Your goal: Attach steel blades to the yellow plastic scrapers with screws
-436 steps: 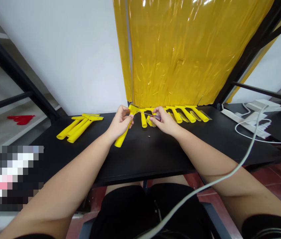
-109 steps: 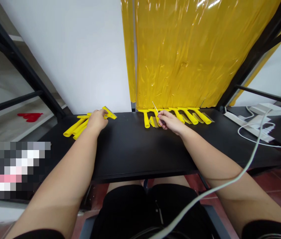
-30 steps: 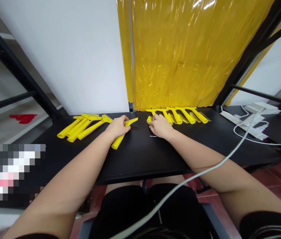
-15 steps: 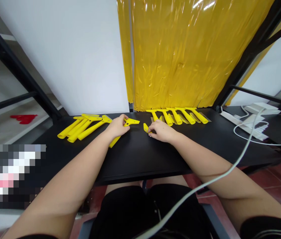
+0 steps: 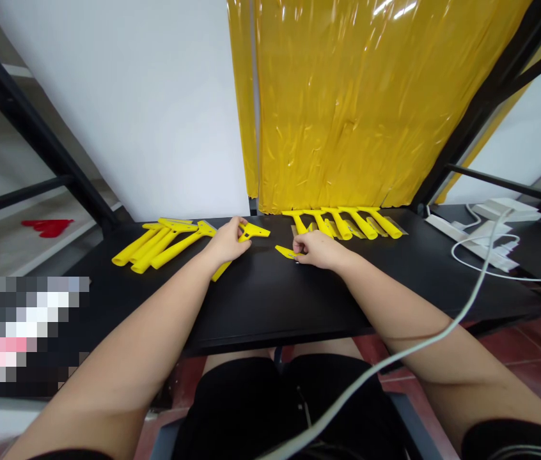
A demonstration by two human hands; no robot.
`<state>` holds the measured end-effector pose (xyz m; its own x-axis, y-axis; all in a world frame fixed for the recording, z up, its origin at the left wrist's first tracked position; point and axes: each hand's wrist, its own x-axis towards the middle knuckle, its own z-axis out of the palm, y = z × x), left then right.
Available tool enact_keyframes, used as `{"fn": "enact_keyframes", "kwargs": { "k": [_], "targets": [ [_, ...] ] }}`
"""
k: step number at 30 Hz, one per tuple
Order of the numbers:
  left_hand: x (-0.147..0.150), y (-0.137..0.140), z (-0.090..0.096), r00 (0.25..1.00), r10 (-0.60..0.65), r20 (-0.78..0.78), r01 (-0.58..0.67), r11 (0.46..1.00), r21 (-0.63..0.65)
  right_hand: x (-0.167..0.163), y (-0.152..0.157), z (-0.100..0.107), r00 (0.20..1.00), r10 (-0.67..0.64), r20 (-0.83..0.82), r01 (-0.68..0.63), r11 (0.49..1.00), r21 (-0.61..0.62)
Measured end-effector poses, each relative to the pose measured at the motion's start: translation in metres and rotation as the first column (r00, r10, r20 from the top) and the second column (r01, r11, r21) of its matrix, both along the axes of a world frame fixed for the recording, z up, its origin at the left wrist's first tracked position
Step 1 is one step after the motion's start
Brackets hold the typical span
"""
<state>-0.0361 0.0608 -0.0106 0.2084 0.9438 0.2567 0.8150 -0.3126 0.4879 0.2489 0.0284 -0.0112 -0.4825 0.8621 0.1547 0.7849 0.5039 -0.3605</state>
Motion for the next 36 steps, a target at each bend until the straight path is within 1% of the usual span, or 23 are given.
{"fn": "enact_keyframes", "kwargs": {
  "k": [3, 8, 13, 19, 24, 28, 31, 34, 36],
  "targets": [
    [0.0, 0.0, 0.001, 1.0, -0.001, 0.01, 0.001, 1.0, 0.017, 0.0, 0.003, -0.005, 0.999, -0.009, -0.038, 0.009, 1.0, -0.012],
    [0.0, 0.0, 0.0, 1.0, -0.022, 0.019, 0.022, 0.999, 0.026, -0.002, 0.007, -0.009, 0.996, 0.035, -0.083, -0.031, 0.999, 0.038],
    [-0.001, 0.0, 0.0, 0.999, -0.033, 0.023, 0.032, 0.999, 0.023, 0.0, 0.007, -0.007, 0.994, 0.045, -0.104, -0.043, 0.999, 0.02],
    [-0.002, 0.001, 0.0, 0.998, -0.047, 0.039, 0.046, 0.999, 0.027, 0.002, 0.007, -0.006, 0.981, 0.017, -0.192, -0.025, 0.999, -0.039],
    [-0.003, 0.0, 0.0, 0.997, -0.057, 0.048, 0.055, 0.998, 0.038, 0.004, 0.009, -0.006, 0.973, 0.006, -0.231, -0.01, 1.0, -0.016],
    [-0.003, 0.0, 0.0, 0.998, -0.055, 0.042, 0.053, 0.998, 0.039, 0.001, 0.01, -0.008, 0.976, -0.046, -0.211, 0.063, 0.995, 0.073],
    [-0.002, 0.0, 0.0, 0.998, -0.054, 0.03, 0.053, 0.998, 0.037, -0.008, 0.01, -0.01, 0.983, -0.067, -0.173, 0.084, 0.992, 0.093],
    [-0.001, 0.0, 0.001, 0.998, -0.052, 0.018, 0.051, 0.998, 0.041, -0.017, 0.009, -0.009, 0.989, -0.114, -0.097, 0.126, 0.984, 0.125],
    [-0.001, 0.0, 0.002, 0.999, -0.044, 0.018, 0.044, 0.998, 0.044, -0.019, 0.009, -0.007, 0.989, -0.147, -0.021, 0.148, 0.974, 0.174]
  ]
}}
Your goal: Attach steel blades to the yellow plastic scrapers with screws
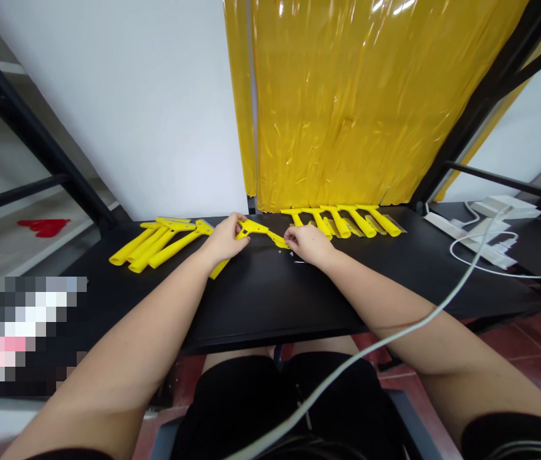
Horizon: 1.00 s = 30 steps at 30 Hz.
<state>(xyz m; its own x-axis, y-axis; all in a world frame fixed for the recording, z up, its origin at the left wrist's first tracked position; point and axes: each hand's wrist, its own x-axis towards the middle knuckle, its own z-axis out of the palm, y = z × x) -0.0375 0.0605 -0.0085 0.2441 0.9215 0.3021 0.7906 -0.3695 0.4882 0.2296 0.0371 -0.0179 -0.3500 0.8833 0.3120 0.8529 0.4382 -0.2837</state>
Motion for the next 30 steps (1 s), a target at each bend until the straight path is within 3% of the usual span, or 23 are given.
{"fn": "enact_keyframes", "kwargs": {
  "k": [6, 11, 21, 23, 30],
  "targets": [
    [-0.003, 0.002, 0.002, 0.998, 0.055, -0.01, -0.055, 0.998, 0.006, 0.007, 0.001, 0.002, 0.983, -0.067, 0.173, 0.038, 0.986, 0.165],
    [-0.002, 0.002, 0.002, 0.998, 0.057, -0.014, -0.057, 0.998, 0.0, 0.006, 0.003, -0.003, 0.959, -0.096, 0.266, 0.072, 0.992, 0.101],
    [-0.003, 0.001, 0.004, 0.999, 0.044, -0.01, -0.044, 0.999, 0.006, 0.002, -0.005, 0.0, 0.949, 0.219, 0.228, -0.237, 0.97, 0.055],
    [-0.003, 0.001, 0.003, 0.999, 0.038, -0.009, -0.038, 0.999, 0.008, -0.001, -0.006, 0.001, 0.949, 0.194, 0.25, -0.213, 0.975, 0.054],
    [-0.002, 0.003, 0.001, 0.999, 0.031, -0.01, -0.031, 0.999, 0.017, -0.015, -0.007, 0.006, 0.954, -0.061, 0.294, 0.053, 0.998, 0.035]
  ]
}}
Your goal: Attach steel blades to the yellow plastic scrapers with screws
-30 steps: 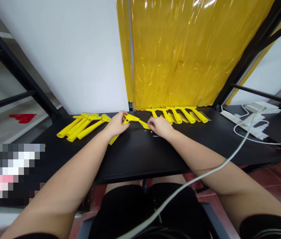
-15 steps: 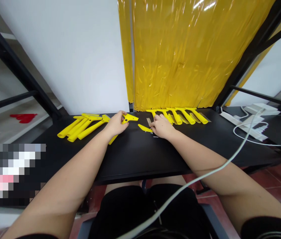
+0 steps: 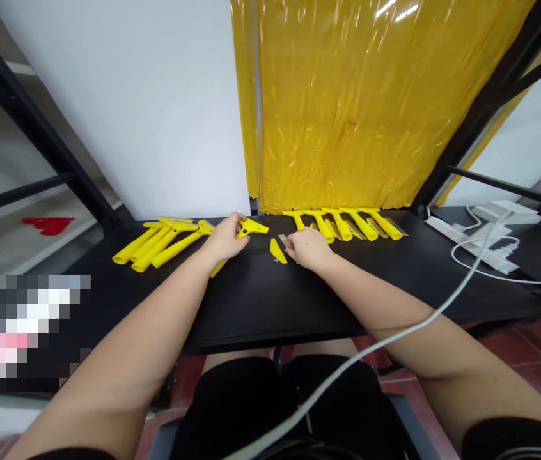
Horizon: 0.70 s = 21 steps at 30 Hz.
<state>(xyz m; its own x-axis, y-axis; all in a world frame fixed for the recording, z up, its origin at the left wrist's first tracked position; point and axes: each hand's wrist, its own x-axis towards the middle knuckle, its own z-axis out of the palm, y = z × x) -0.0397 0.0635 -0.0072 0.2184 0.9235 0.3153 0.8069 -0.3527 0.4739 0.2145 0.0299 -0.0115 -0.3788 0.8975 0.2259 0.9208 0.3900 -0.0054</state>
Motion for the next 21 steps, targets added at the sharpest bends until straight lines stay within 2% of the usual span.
{"fn": "enact_keyframes", "kwargs": {
  "k": [6, 12, 21],
  "targets": [
    [0.001, -0.002, 0.0012, 1.0, -0.019, -0.008, 0.019, 1.0, 0.003, -0.006, 0.0002, -0.0004, 0.97, -0.176, -0.169, 0.155, 0.98, -0.127],
    [0.0013, -0.0033, 0.0019, 0.999, -0.047, -0.003, 0.047, 0.999, -0.002, -0.005, -0.0015, -0.0009, 0.973, -0.192, -0.13, 0.179, 0.978, -0.108],
    [-0.0002, -0.0006, -0.0013, 0.997, -0.08, 0.011, 0.08, 0.997, 0.012, -0.0067, 0.0, 0.0027, 0.962, -0.26, -0.084, 0.244, 0.957, -0.158]
  ]
}}
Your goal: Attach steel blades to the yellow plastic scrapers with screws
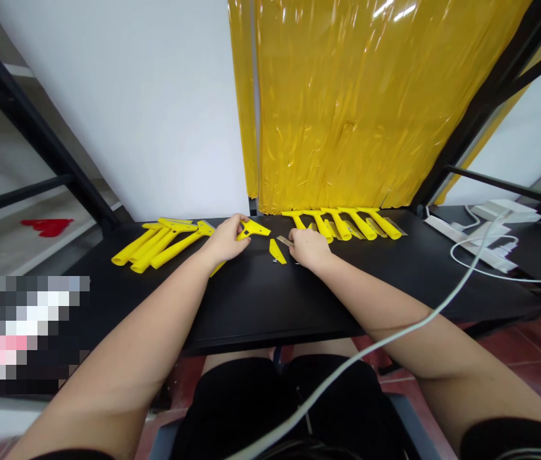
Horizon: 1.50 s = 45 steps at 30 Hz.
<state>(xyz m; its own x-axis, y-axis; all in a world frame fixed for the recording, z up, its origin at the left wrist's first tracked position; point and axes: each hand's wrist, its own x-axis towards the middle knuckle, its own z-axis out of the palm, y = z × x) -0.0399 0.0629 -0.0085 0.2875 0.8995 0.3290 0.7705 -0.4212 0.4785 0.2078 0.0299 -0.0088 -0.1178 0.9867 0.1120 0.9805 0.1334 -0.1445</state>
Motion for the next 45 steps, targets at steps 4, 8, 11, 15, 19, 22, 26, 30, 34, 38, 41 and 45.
{"fn": "enact_keyframes", "kwargs": {
  "k": [4, 8, 11, 15, 19, 22, 26, 30, 34, 38, 41, 45],
  "targets": [
    [-0.001, 0.001, -0.002, 0.999, -0.035, 0.012, 0.035, 0.999, 0.033, 0.001, 0.001, -0.002, 0.999, 0.001, -0.04, -0.001, 1.0, 0.0],
    [-0.001, 0.0, -0.002, 0.997, -0.07, 0.02, 0.069, 0.996, 0.054, 0.001, -0.001, -0.003, 0.994, 0.03, -0.105, -0.029, 1.0, 0.005],
    [-0.001, 0.0, -0.002, 0.995, -0.101, 0.017, 0.099, 0.992, 0.08, 0.005, 0.001, -0.005, 0.97, 0.077, -0.229, -0.061, 0.995, 0.076],
    [-0.001, -0.001, -0.002, 0.989, -0.15, 0.017, 0.147, 0.982, 0.118, 0.016, 0.014, -0.011, 0.811, 0.175, -0.558, -0.066, 0.975, 0.21],
    [0.001, -0.005, 0.002, 0.975, -0.222, -0.001, 0.219, 0.962, 0.161, 0.025, 0.026, -0.016, 0.556, 0.221, -0.802, -0.098, 0.975, 0.201],
    [0.004, -0.008, 0.006, 0.961, -0.274, -0.02, 0.273, 0.942, 0.196, 0.027, 0.031, -0.018, 0.397, 0.206, -0.894, -0.112, 0.978, 0.176],
    [0.005, -0.009, 0.009, 0.974, -0.226, 0.026, 0.217, 0.955, 0.203, 0.028, 0.032, -0.018, 0.24, 0.196, -0.951, -0.152, 0.975, 0.162],
    [0.007, -0.012, 0.013, 0.974, -0.182, 0.133, 0.173, 0.982, 0.072, 0.027, 0.029, -0.017, 0.174, 0.216, -0.961, -0.178, 0.966, 0.185],
    [0.012, -0.02, 0.019, 0.951, -0.248, 0.185, 0.263, 0.963, -0.059, 0.026, 0.025, -0.015, 0.08, 0.186, -0.979, -0.231, 0.959, 0.163],
    [0.018, -0.028, 0.023, 0.941, -0.295, 0.167, 0.314, 0.944, -0.105, 0.025, 0.021, -0.013, 0.019, 0.148, -0.989, -0.275, 0.952, 0.137],
    [0.02, -0.029, 0.024, 0.94, -0.318, 0.126, 0.333, 0.936, -0.119, 0.025, 0.019, -0.011, 0.065, 0.174, -0.983, -0.291, 0.945, 0.148],
    [0.019, -0.028, 0.022, 0.938, -0.338, 0.082, 0.345, 0.932, -0.112, 0.026, 0.016, -0.007, 0.139, 0.201, -0.97, -0.29, 0.945, 0.154]
  ]
}}
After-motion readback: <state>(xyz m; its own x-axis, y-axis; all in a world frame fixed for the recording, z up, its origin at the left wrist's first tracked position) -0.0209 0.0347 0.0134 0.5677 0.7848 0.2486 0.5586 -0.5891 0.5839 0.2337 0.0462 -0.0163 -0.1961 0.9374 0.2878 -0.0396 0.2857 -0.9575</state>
